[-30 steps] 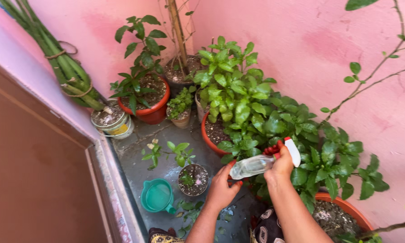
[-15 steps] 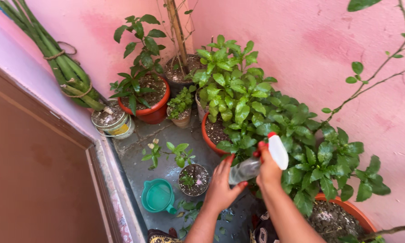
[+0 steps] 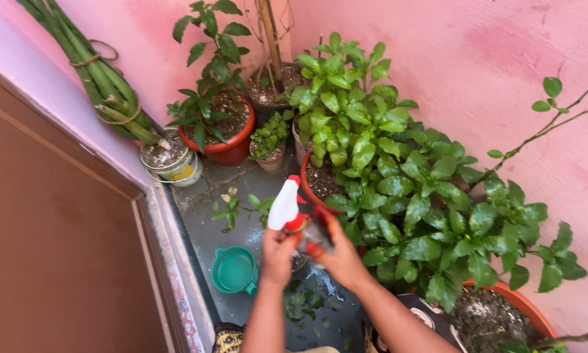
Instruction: The person tends to potted plants by spraying water onto them with a spray bottle, touching the foliage, and removing leaves and debris from the pots by hand.
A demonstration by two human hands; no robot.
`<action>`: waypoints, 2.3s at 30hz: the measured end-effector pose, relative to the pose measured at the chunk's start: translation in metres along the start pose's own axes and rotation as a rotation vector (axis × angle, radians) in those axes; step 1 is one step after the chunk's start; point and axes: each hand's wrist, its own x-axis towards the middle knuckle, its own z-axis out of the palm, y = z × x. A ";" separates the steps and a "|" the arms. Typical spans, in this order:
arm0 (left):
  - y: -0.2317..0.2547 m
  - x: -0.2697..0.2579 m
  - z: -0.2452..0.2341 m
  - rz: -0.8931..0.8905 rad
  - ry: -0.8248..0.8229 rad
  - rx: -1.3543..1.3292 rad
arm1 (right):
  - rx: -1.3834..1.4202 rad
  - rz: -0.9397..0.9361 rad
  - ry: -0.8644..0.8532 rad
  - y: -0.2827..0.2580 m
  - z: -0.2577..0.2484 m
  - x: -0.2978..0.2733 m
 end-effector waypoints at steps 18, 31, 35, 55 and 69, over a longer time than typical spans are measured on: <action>0.056 -0.017 0.042 -0.020 -0.329 0.992 | -0.059 0.490 -0.272 0.047 0.042 -0.023; 0.043 -0.016 0.051 -0.075 -0.306 1.039 | 0.082 0.604 -0.037 0.068 0.058 -0.039; 0.040 -0.015 0.048 0.146 -0.472 0.984 | 0.155 0.618 -0.020 0.073 0.058 -0.041; 0.013 -0.021 0.046 -0.420 -0.094 1.135 | -0.015 0.857 -0.167 0.095 0.063 -0.050; 0.018 -0.008 0.036 0.086 0.215 0.946 | -0.213 0.423 0.015 0.040 0.055 -0.016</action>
